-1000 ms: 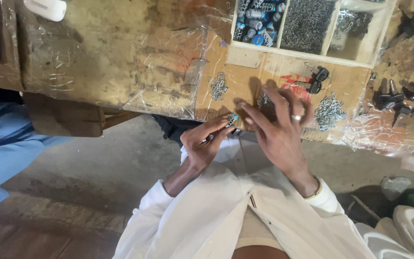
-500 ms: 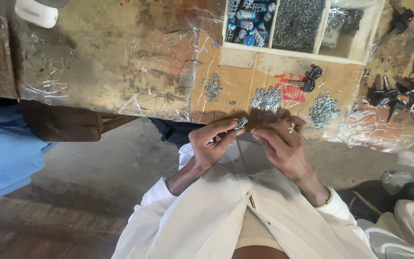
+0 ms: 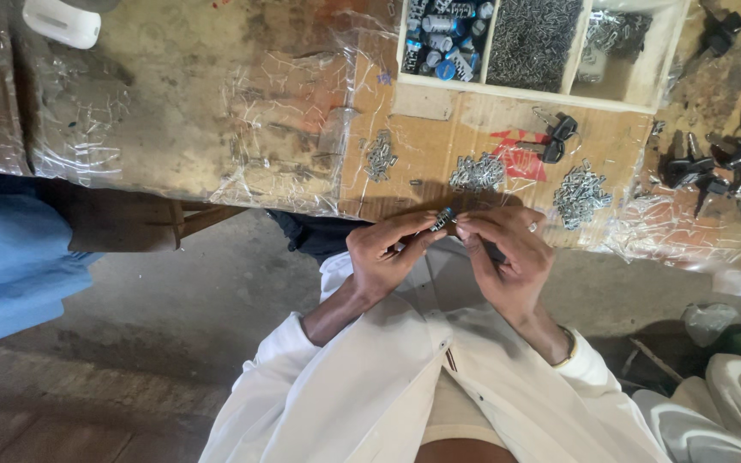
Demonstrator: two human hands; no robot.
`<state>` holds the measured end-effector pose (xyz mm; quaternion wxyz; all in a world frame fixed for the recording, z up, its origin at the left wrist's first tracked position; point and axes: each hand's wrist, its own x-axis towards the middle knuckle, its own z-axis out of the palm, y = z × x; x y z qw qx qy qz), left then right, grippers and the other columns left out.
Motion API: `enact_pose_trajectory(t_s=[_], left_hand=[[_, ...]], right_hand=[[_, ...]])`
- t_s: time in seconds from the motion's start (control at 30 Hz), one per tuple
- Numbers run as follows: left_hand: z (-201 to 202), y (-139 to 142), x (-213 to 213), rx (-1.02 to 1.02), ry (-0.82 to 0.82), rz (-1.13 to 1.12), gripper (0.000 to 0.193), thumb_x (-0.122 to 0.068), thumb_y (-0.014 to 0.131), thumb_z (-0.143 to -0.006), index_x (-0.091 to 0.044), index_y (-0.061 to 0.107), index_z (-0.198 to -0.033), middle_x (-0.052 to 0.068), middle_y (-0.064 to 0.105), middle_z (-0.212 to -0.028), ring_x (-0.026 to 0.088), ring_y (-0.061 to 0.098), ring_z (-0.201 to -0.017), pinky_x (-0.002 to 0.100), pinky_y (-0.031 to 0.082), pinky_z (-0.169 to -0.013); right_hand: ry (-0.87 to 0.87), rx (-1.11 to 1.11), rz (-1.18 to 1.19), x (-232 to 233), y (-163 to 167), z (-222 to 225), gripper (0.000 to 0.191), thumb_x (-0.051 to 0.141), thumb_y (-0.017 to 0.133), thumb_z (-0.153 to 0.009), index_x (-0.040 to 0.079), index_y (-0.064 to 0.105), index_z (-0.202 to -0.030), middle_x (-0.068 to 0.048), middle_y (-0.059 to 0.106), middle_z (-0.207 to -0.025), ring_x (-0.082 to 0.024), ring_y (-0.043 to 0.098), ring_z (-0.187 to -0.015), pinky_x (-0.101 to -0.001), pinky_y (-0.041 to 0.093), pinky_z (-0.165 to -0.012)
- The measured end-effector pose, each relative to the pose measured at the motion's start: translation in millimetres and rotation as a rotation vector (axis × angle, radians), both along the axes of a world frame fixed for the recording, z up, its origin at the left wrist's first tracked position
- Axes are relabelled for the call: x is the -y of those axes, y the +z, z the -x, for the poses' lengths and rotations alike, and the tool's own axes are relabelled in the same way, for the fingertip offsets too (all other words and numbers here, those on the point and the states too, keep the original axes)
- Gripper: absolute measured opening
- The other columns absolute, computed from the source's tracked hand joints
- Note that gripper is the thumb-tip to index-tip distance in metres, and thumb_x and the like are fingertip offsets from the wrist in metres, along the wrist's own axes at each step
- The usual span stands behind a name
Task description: The person assembles lock cylinders by hand, inserting small metal pins into blue-and-silver cylindrical bodies and placing the completed units into a compartmentalized tray. The person repeatedly picks up pins and cylinders, aligns them, and inserts the pins one by one.
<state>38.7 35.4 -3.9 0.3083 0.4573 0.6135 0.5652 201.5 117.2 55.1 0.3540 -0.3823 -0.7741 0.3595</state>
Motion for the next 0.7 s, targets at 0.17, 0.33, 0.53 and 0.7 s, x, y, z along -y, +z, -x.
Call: enact_pose_trajectory(t_s=[0.17,0.33,0.53,0.7], left_hand=[[1,4,0,-0.115,-0.002,-0.004,0.024,-0.004,0.088,-0.084,-0.002,0.076,-0.106,0.010,0.078,-0.109,0.018,0.080,-0.091,0.026,0.066,-0.072],[5,5,1,-0.186,-0.048,-0.028,0.024,0.001,0.084,-0.085,-0.001,0.076,-0.108,0.012,0.077,-0.112,0.022,0.080,-0.099,0.029,0.066,-0.080],[9,6,1,-0.256,-0.030,-0.088,0.023,-0.001,0.087,-0.084,-0.003,0.077,-0.105,0.011,0.078,-0.108,0.021,0.080,-0.096,0.028,0.066,-0.079],[10,7,5,-0.026,0.016,-0.007,0.024,-0.003,0.085,-0.087,0.000,0.075,-0.108,0.013,0.077,-0.114,0.017,0.079,-0.096,0.026,0.066,-0.074]], right_hand=[[0.003,-0.089,0.089,1,-3,3,0.020,-0.006,0.079,-0.089,0.000,0.070,-0.106,-0.010,0.074,-0.102,-0.022,0.069,-0.096,-0.0281,0.055,-0.086],[-0.066,0.053,0.079,5,-6,3,0.024,0.003,0.085,-0.084,0.004,0.072,-0.104,-0.007,0.074,-0.095,-0.017,0.069,-0.086,-0.0298,0.048,-0.083],[0.109,0.333,-0.058,-8,-3,-13,0.032,0.012,0.091,-0.084,0.021,0.080,-0.112,0.003,0.069,-0.109,-0.014,0.060,-0.098,-0.0363,0.035,-0.094],[0.029,0.526,-0.260,-12,-5,-17,0.040,0.025,0.091,-0.085,0.023,0.080,-0.123,-0.003,0.054,-0.144,-0.029,0.044,-0.134,-0.0493,0.027,-0.110]])
